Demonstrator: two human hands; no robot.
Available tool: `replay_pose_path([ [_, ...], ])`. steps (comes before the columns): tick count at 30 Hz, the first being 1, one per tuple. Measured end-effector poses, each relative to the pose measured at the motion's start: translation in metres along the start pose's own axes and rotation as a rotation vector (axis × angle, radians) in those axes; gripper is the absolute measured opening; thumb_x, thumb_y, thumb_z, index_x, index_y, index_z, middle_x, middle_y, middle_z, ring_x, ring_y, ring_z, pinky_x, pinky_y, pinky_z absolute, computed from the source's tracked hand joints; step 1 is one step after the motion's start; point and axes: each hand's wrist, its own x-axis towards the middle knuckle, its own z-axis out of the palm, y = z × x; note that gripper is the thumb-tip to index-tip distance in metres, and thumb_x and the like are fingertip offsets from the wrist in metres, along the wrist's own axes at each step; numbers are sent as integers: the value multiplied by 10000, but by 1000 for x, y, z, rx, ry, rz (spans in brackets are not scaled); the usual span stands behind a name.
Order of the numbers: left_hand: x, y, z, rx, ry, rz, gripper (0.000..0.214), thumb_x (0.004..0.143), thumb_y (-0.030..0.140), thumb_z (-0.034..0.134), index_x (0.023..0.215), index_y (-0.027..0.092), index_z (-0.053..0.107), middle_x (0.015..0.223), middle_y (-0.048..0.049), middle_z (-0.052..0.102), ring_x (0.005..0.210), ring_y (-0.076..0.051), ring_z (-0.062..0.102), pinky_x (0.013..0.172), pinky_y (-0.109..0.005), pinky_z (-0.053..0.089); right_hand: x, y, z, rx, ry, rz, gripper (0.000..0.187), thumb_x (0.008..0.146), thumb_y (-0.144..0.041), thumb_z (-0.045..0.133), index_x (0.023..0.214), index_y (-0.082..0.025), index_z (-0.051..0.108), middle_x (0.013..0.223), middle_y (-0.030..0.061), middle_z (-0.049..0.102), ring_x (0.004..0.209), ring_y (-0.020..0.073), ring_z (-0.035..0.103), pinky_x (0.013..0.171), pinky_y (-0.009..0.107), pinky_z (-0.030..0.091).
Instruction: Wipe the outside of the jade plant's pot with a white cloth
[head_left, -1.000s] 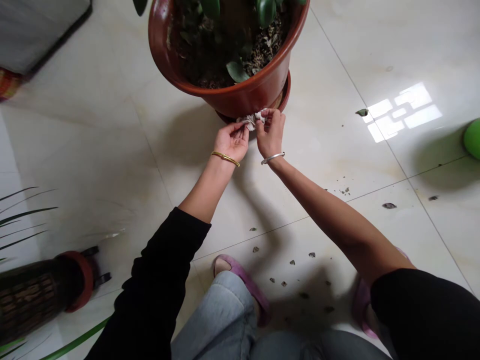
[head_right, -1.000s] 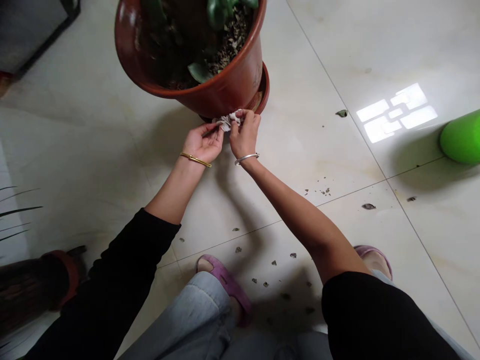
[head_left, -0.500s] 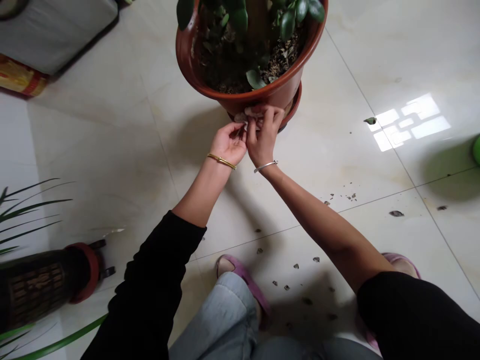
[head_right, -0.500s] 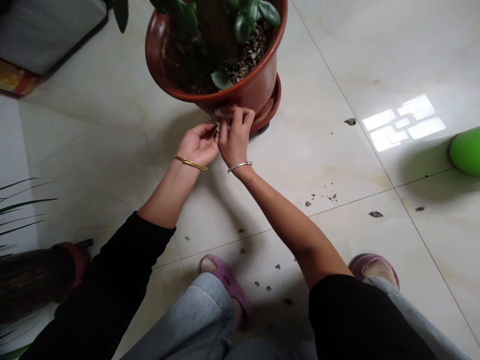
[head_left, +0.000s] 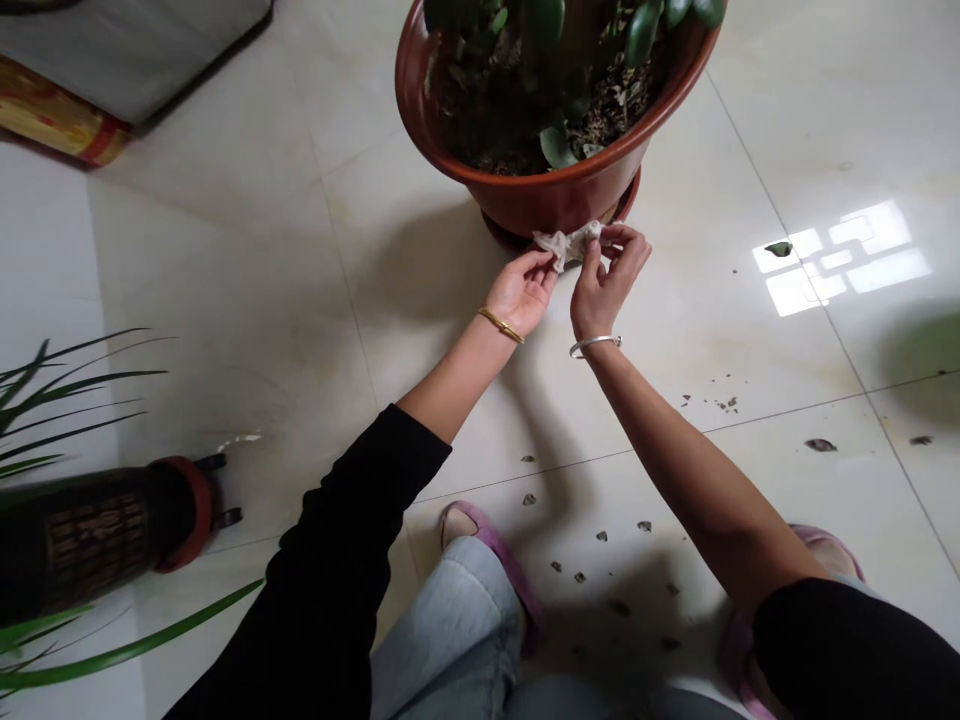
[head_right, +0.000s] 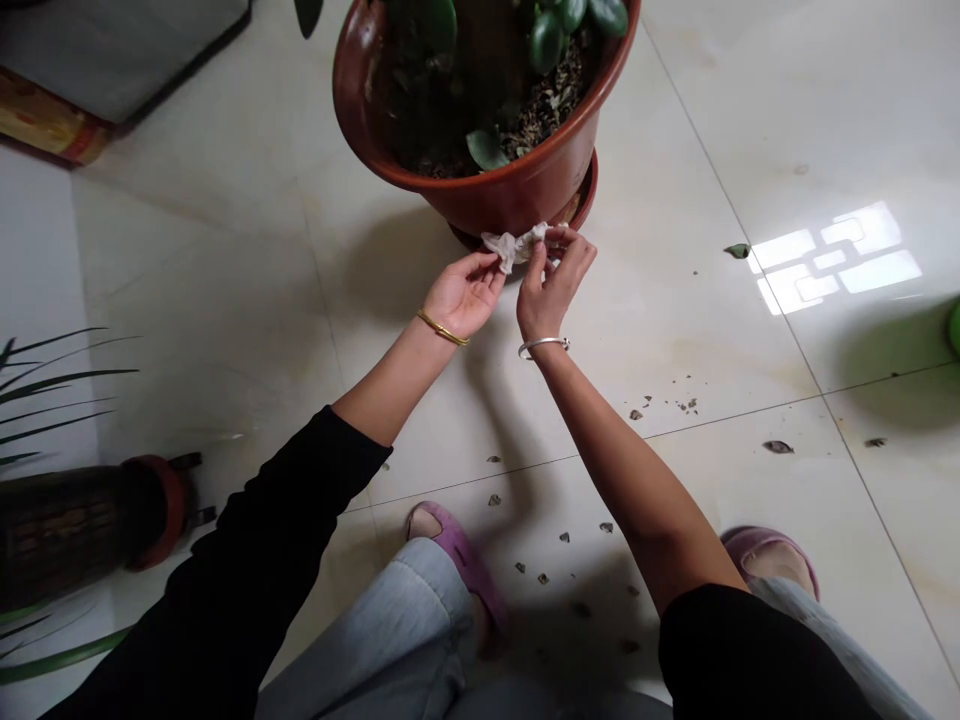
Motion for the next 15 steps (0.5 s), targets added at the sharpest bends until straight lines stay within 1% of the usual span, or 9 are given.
replay_pose_path([
  [2,6,0,4,-67,3,0,231,886,-30,534,913,134,695,1061,-35,757,1328,-171,663,1149,-273,529,7,-4,11,-9,-32,7,331,1078,-332,321,1332,-257,520,1341,139,465,1327,271,513,1092,520,506],
  [3,10,1,4,-90,17,-4,221,864,-37,551,876,133,691,1041,-36,756,1313,-170,667,1150,-263,516,8,-7,19,-5,-52,35,318,1066,-298,335,1316,-250,525,1336,139,470,1339,274,502,1119,532,484],
  [5,19,3,-1,-103,56,0,237,826,-65,557,772,142,660,934,-32,739,1232,-149,694,1125,-231,500,5,-12,34,13,-97,115,308,1031,-232,364,1291,-234,529,1329,148,479,1353,285,485,1161,549,443],
  [7,25,7,-10,-94,87,48,285,819,-87,534,708,158,627,798,-8,692,1064,-109,720,1060,-198,503,-2,-18,45,31,-164,177,298,1006,-200,392,1267,-225,532,1309,153,491,1325,284,501,1162,535,442],
  [9,24,12,-19,-78,101,112,319,838,-91,512,678,170,601,702,20,639,854,-71,694,958,-172,514,-13,-24,49,53,-243,197,260,994,-201,422,1228,-228,532,1265,143,508,1232,260,551,1102,483,497],
  [11,18,17,-25,-51,88,150,310,873,-52,523,674,175,594,675,32,629,718,-58,638,850,-171,521,-23,-30,44,102,-287,198,197,980,-227,461,1167,-237,523,1226,125,517,1126,230,580,1000,419,552],
  [13,7,21,-30,-4,52,153,263,919,39,557,703,179,611,689,28,647,668,-64,615,738,-184,515,-30,-35,32,171,-272,203,145,949,-281,525,1088,-251,499,1186,97,523,1061,206,580,923,370,567],
  [15,-6,25,-33,73,29,155,208,938,145,613,736,192,623,685,32,645,614,-67,586,604,-188,461,-33,-38,13,248,-233,234,197,903,-355,591,1013,-267,453,1101,52,527,1001,184,573,859,329,560],
])
